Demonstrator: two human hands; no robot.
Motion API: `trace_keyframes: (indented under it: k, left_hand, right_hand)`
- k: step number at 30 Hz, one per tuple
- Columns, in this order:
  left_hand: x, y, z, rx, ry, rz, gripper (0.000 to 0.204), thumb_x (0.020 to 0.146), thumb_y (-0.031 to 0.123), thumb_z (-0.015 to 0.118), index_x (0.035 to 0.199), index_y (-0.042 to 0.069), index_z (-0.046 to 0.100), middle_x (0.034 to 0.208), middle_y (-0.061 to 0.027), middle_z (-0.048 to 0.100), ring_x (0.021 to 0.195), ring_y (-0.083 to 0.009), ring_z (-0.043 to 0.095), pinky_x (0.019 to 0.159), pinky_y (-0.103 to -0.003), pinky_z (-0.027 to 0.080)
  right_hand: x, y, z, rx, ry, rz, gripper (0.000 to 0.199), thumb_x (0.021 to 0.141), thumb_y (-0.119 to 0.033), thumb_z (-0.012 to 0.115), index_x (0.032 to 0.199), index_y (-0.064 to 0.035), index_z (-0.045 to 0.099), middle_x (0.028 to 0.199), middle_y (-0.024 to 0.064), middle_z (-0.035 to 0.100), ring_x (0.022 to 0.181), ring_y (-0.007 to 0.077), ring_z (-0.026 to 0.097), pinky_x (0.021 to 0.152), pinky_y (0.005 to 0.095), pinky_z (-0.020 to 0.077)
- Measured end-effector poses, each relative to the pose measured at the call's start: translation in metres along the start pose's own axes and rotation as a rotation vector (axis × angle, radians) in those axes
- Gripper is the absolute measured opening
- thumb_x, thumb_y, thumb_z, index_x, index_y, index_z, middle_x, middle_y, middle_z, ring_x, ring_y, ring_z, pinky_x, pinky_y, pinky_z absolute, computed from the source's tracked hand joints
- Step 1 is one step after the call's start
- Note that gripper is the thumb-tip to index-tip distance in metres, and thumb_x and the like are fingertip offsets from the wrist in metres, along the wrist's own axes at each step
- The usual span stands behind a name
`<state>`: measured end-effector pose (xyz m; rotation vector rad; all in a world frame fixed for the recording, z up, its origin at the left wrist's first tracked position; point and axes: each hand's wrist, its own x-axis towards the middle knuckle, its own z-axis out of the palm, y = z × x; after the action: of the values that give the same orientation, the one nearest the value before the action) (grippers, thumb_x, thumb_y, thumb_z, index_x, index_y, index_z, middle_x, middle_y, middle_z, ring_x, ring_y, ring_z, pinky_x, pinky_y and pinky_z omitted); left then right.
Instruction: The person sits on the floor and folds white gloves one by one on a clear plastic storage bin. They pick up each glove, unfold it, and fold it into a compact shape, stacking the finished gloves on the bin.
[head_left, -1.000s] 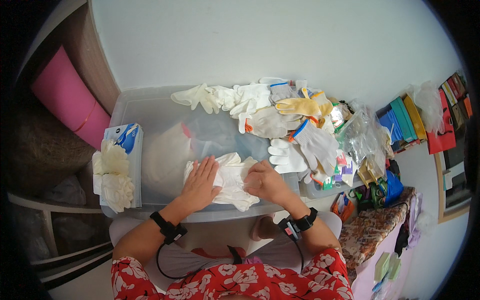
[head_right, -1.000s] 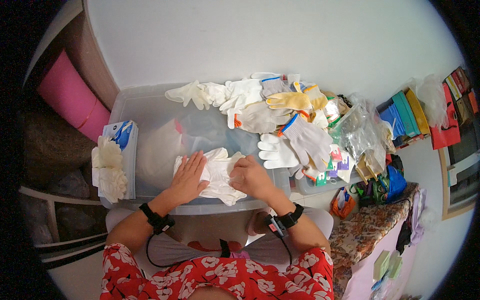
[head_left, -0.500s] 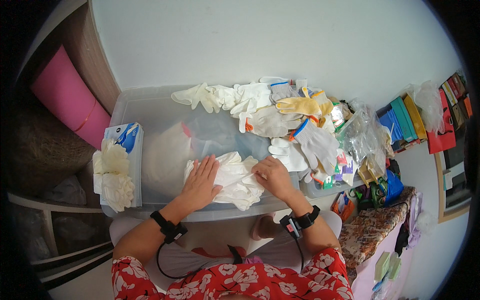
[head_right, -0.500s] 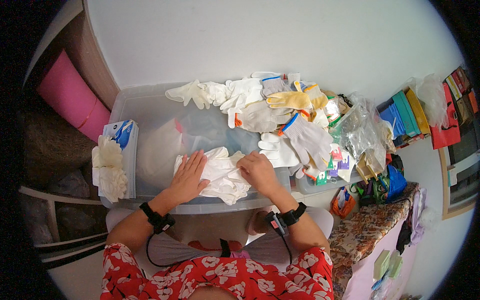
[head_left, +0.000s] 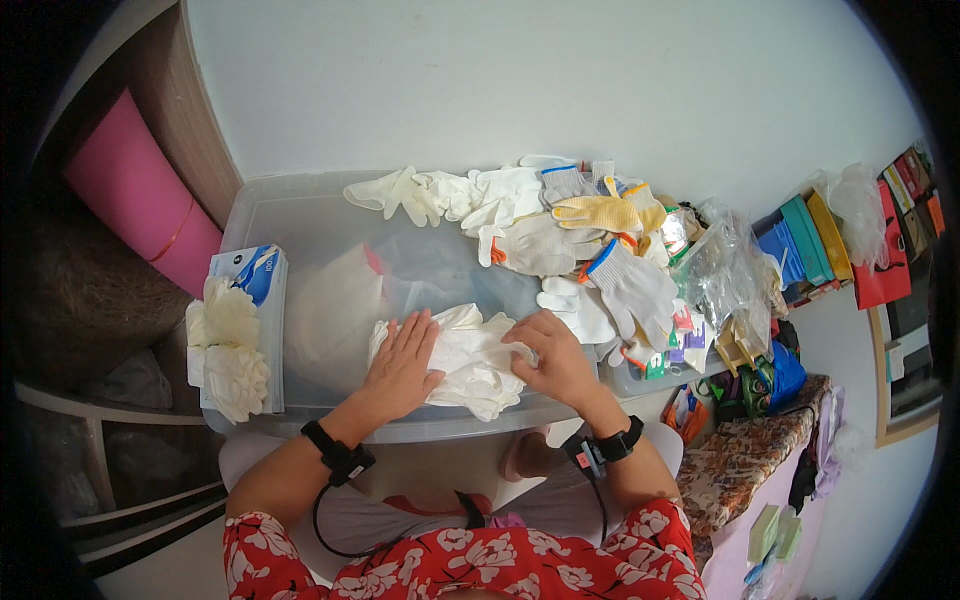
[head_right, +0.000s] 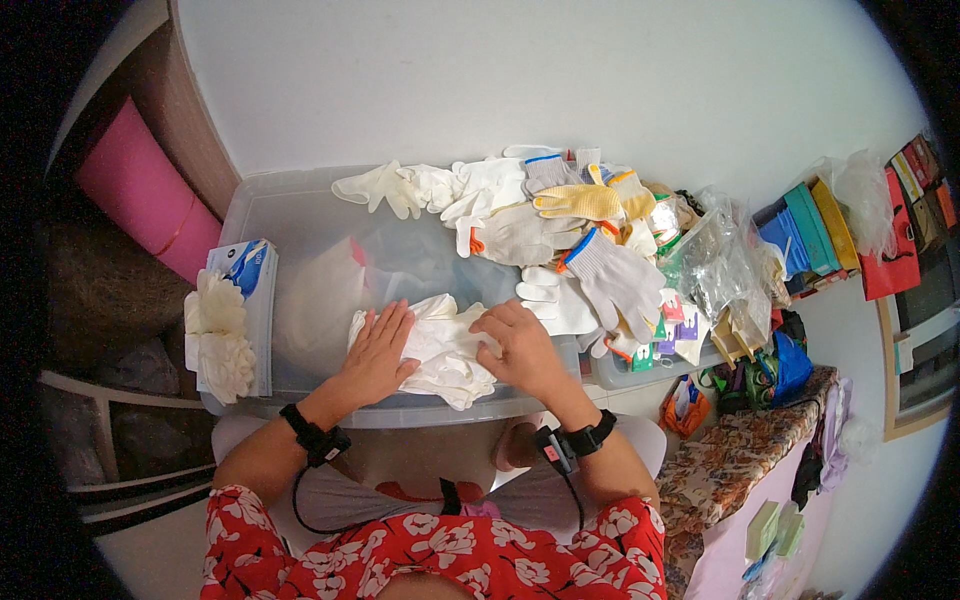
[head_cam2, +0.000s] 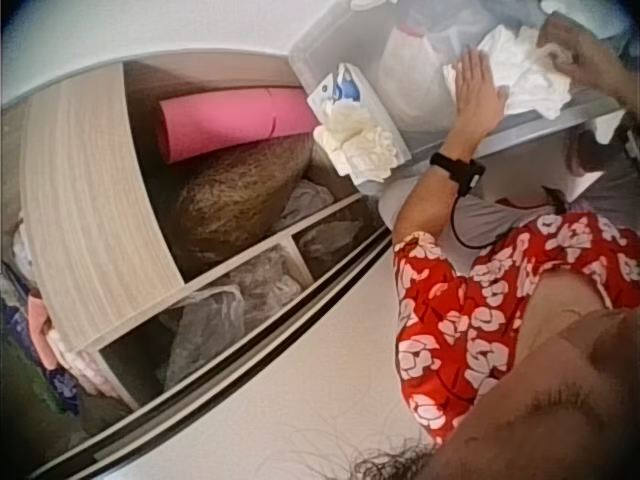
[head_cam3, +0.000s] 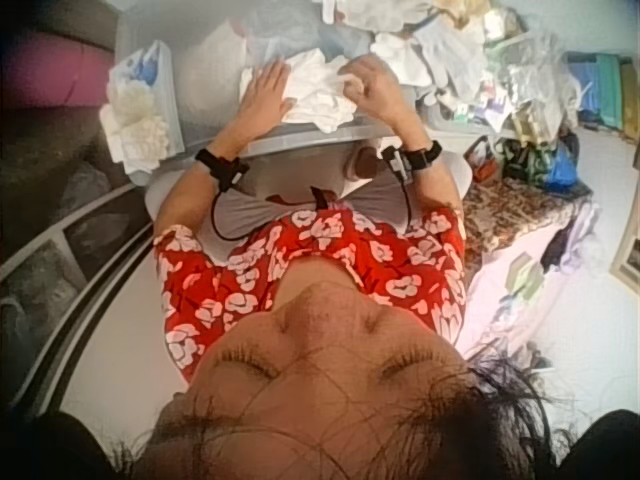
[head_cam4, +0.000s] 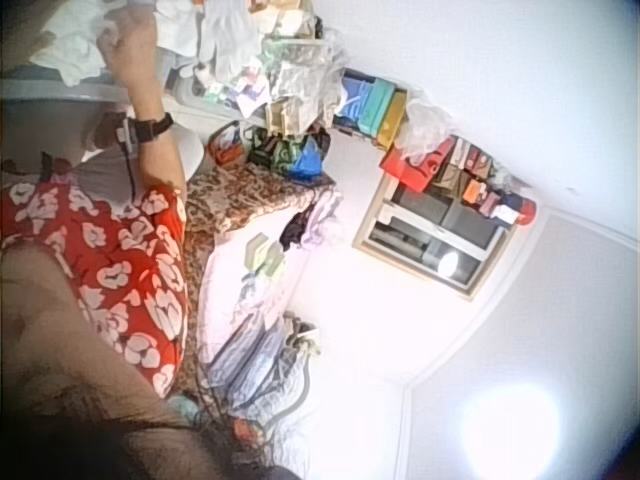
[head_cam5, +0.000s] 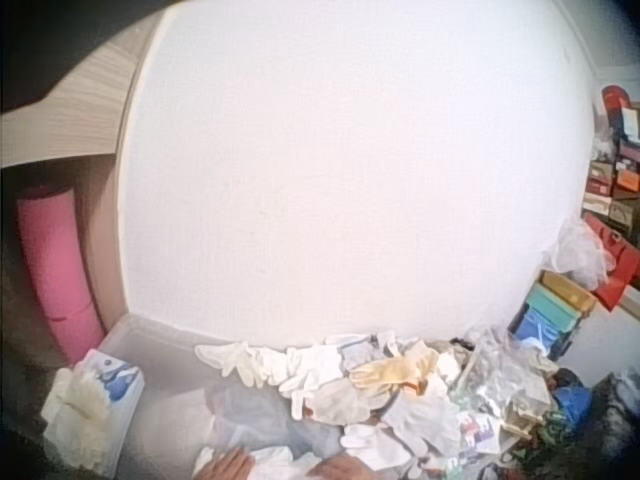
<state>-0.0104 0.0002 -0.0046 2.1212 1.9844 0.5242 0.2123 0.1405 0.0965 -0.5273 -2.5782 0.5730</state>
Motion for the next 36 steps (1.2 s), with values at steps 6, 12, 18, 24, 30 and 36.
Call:
trace_keyframes:
  k: [6,12,18,24,30,36]
  left_hand:
    - [0.0,0.001,-0.001,-0.007,-0.007,-0.005,0.074,0.092,0.033,0.06,0.148,-0.005,0.032,0.157,-0.0249,0.026,0.148,-0.0368,0.022,0.121,-0.051,0.013]
    - [0.0,0.001,-0.002,-0.021,-0.009,-0.006,0.074,0.092,0.033,0.06,0.148,-0.004,0.031,0.158,-0.0249,0.025,0.148,-0.0367,0.022,0.121,-0.051,0.013]
    - [0.0,0.0,-0.001,-0.011,-0.01,-0.003,0.074,0.092,0.033,0.06,0.148,-0.005,0.031,0.158,-0.0245,0.025,0.148,-0.0362,0.022,0.122,-0.051,0.013]
    - [0.0,0.001,-0.003,-0.013,-0.003,0.001,0.074,0.093,0.034,0.06,0.148,-0.006,0.032,0.158,-0.0246,0.026,0.149,-0.036,0.021,0.121,-0.051,0.013]
    - [0.01,0.015,-0.014,-0.081,0.065,0.08,0.071,0.093,0.028,0.06,0.148,-0.006,0.031,0.158,-0.0247,0.024,0.149,-0.0369,0.019,0.122,-0.05,0.011]
    - [0.006,0.015,0.002,-0.028,0.059,0.079,0.068,0.094,0.03,0.057,0.146,-0.007,0.035,0.157,-0.024,0.028,0.148,-0.0373,0.021,0.122,-0.05,0.013]
  right_hand:
    - [-0.006,-0.004,0.017,-0.096,-0.132,-0.08,0.015,0.072,-0.016,0.076,0.08,-0.0065,0.067,0.088,0.0077,0.061,0.086,0.0298,0.058,0.076,0.0398,0.0502]
    - [-0.014,0.011,0.018,-0.038,-0.241,0.172,0.017,0.079,-0.021,0.073,0.076,-0.0055,0.068,0.084,0.0096,0.063,0.087,0.0298,0.06,0.077,0.0407,0.0517]
    - [-0.016,0.012,0.012,-0.122,-0.331,0.333,0.018,0.08,-0.022,0.071,0.075,-0.0054,0.068,0.082,0.0102,0.065,0.087,0.0297,0.063,0.077,0.0411,0.0528]
    - [-0.01,0.007,0.001,-0.146,-0.187,0.391,0.018,0.078,-0.02,0.074,0.087,-0.0061,0.067,0.087,0.0076,0.065,0.086,0.0283,0.062,0.075,0.0391,0.0514]
    - [0.007,-0.014,0.017,-0.054,0.095,0.061,0.041,0.078,-0.017,0.075,0.115,-0.0035,0.063,0.114,0.0143,0.062,0.106,0.0335,0.059,0.09,0.0408,0.0489]
    - [0.014,-0.027,0.059,-0.116,-0.172,-0.127,0.075,0.088,-0.032,0.067,0.149,0.0004,0.036,0.152,0.0179,0.038,0.147,0.0361,0.026,0.117,0.0513,0.0245]
